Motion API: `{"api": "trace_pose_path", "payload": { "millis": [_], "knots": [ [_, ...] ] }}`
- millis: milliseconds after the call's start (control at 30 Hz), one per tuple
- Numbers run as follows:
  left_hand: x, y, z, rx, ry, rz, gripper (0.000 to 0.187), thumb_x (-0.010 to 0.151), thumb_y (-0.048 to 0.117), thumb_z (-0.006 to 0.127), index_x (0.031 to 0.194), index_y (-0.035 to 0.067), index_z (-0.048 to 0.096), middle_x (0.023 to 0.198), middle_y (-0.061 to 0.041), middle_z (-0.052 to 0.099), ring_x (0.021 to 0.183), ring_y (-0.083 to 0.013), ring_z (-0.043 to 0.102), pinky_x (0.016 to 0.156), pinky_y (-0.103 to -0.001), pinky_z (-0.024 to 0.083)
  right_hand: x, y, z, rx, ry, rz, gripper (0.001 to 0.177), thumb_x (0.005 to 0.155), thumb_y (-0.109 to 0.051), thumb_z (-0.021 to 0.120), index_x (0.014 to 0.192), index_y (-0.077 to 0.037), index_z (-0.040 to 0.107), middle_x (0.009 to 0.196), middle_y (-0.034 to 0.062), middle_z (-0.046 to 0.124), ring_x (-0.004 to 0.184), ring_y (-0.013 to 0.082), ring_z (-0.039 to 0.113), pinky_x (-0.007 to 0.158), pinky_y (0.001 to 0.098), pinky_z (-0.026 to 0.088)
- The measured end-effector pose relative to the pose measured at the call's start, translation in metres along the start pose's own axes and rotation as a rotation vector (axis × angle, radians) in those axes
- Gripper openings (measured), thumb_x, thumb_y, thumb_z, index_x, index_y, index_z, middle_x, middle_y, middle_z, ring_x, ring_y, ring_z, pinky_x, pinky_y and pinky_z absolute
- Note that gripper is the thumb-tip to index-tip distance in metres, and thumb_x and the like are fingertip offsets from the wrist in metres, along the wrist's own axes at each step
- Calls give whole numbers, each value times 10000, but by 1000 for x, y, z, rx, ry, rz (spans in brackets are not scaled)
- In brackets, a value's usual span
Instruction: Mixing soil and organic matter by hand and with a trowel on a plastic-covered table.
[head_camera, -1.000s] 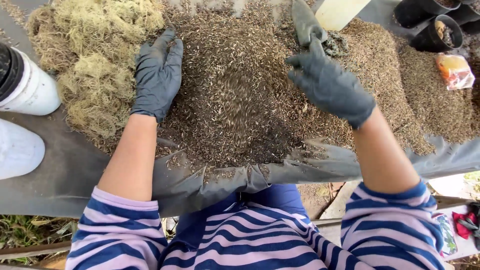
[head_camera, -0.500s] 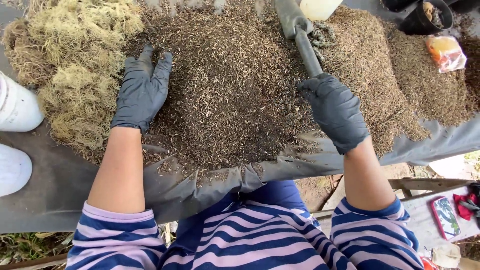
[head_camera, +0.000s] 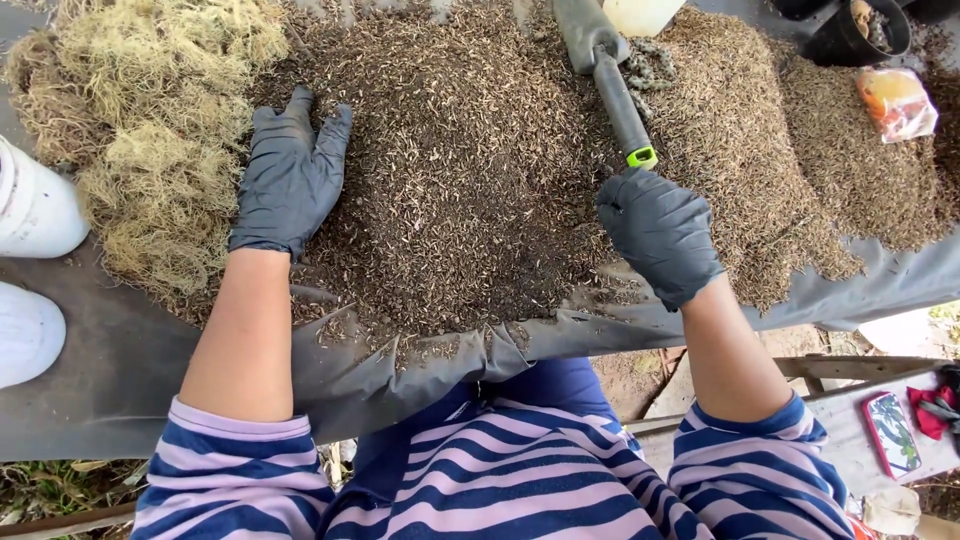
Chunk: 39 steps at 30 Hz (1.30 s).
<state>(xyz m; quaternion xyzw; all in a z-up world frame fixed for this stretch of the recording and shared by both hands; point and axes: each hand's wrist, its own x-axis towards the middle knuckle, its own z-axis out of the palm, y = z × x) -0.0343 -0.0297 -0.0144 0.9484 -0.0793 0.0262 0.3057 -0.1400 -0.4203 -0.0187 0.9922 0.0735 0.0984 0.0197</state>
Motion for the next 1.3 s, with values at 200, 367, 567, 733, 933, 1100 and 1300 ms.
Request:
{"api": "trace_pose_path", "payload": {
  "millis": [200,367,567,733,933,1100,1300],
  "knots": [
    [-7,15,0,20,-44,-174,890,1013,701,301,1613,46,248,1579,-421,190,1498,-531,133,1201,-572,204,60,-49,-73,-7,-14,-54,328,1115,-231,533,845,-129,690,646,48,647,433,180,571,276,320,402],
    [-3,1,19,227,61,-109,855,1042,681,211,1606,40,255,1517,-395,337,1349,-524,408,987,-641,442,142,-125,-120,192,-238,-65,236,1041,-203,564,882,-180,737,818,-5,741,769,183,687,795,465,529],
    [-2,-3,21,257,161,-25,859,1052,684,311,1562,-7,345,1355,-359,474,1178,-493,527,857,-605,530,223,-152,-51,129,92,-326,281,1114,-142,403,892,-151,575,621,-59,460,465,53,355,381,202,278],
    [-2,-3,24,339,164,-16,869,1059,689,248,1568,-7,351,1228,-270,488,1039,-381,540,746,-535,541,199,-137,-63,292,294,-544,202,1094,-55,433,1120,-57,633,876,35,569,723,139,497,620,263,411],
    [-1,-1,15,267,135,-13,904,1034,723,243,1562,6,400,1212,-317,514,1144,-492,505,912,-578,435,109,-76,-84,540,7,-222,246,1137,-191,527,1037,-49,703,858,78,705,630,151,619,542,275,496],
    [-15,45,-16,-280,-117,-120,1106,870,794,340,1593,-31,199,1654,-262,231,1502,-513,-43,1214,-574,49,79,-59,-31,-15,-146,-215,857,1103,-644,188,1523,49,466,1002,296,709,1491,435,386,1274,454,-66],
    [7,37,18,-479,-17,32,849,910,409,750,1592,133,326,1675,-168,293,1533,-462,-42,1219,-604,45,95,-81,-41,1011,-67,-157,384,1008,-62,629,1358,2,482,1160,90,643,1011,182,642,947,328,582]
  ]
}}
